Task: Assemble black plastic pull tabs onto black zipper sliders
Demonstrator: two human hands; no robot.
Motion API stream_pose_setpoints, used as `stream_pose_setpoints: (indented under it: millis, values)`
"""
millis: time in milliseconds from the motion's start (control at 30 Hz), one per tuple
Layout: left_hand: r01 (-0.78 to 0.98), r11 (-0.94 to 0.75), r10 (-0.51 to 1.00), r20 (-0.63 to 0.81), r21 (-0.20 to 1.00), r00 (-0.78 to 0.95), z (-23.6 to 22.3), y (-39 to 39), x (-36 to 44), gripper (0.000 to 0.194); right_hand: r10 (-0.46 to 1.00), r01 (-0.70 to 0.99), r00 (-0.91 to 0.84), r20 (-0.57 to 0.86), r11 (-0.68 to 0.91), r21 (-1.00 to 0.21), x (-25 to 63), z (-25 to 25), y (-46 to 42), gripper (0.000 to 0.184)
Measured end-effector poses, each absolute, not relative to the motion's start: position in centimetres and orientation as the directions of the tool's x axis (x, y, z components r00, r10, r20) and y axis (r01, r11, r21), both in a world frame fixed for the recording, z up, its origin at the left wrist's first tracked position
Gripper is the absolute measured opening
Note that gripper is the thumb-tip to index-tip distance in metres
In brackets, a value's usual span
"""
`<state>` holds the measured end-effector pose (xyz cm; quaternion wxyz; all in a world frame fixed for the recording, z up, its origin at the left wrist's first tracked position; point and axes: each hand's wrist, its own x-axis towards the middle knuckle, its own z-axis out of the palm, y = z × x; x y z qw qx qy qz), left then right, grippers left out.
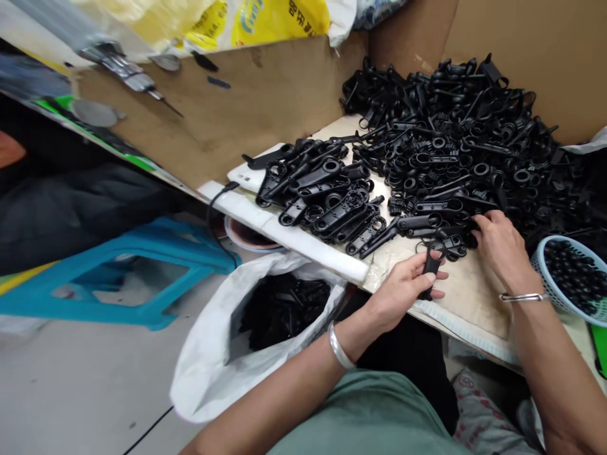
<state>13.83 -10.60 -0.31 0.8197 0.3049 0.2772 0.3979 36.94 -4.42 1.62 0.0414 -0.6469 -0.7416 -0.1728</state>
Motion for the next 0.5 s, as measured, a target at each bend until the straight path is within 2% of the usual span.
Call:
stream_pose_setpoints:
  millis: [133, 200, 267, 333, 367, 433, 500]
  values:
    - [-0.517, 0.545, 0.799, -0.222, 0.659, 0.559, -0.4, -10.3, 13.6, 0.046, 0.969, 0.958, -0.137, 0.205, 0.077, 0.277, 37.3, 1.8, -3.8, 0.030]
    - [-0.525, 0.565, 0.788, -0.227, 0.637, 0.572, -0.4, -10.3, 13.5, 0.049, 0.974, 0.967, -0.128, 0.186, 0.081, 0.242, 38.1, 2.3, -3.9, 0.030]
    - [-0.524, 0.571, 0.783, -0.228, 0.632, 0.579, -0.4, -10.4, 13.5, 0.047, 0.966, 0.981, -0.123, 0.229, 0.083, 0.176, 38.8, 3.0, -4.4, 0.029]
    - [-0.526, 0.565, 0.785, -0.219, 0.635, 0.579, -0.4, -10.5, 13.5, 0.045, 0.940, 0.997, -0.076, 0.334, 0.066, 0.039, 39.0, 3.6, -5.8, 0.030]
    - [-0.530, 0.560, 0.788, -0.211, 0.637, 0.579, -0.5, -10.5, 13.6, 0.043, 0.924, 0.996, -0.037, 0.381, 0.067, -0.066, 38.7, 3.7, -6.8, 0.032]
    - [-0.538, 0.548, 0.794, -0.194, 0.640, 0.576, -0.6, -10.6, 13.8, 0.039, 0.913, 0.929, 0.047, 0.405, 0.109, -0.353, 37.4, 3.6, -9.3, 0.033]
    - [-0.545, 0.532, 0.803, -0.182, 0.648, 0.567, -0.8, -10.7, 14.1, 0.039, 0.933, 0.774, 0.076, 0.352, 0.167, -0.610, 35.2, 3.0, -11.8, 0.034]
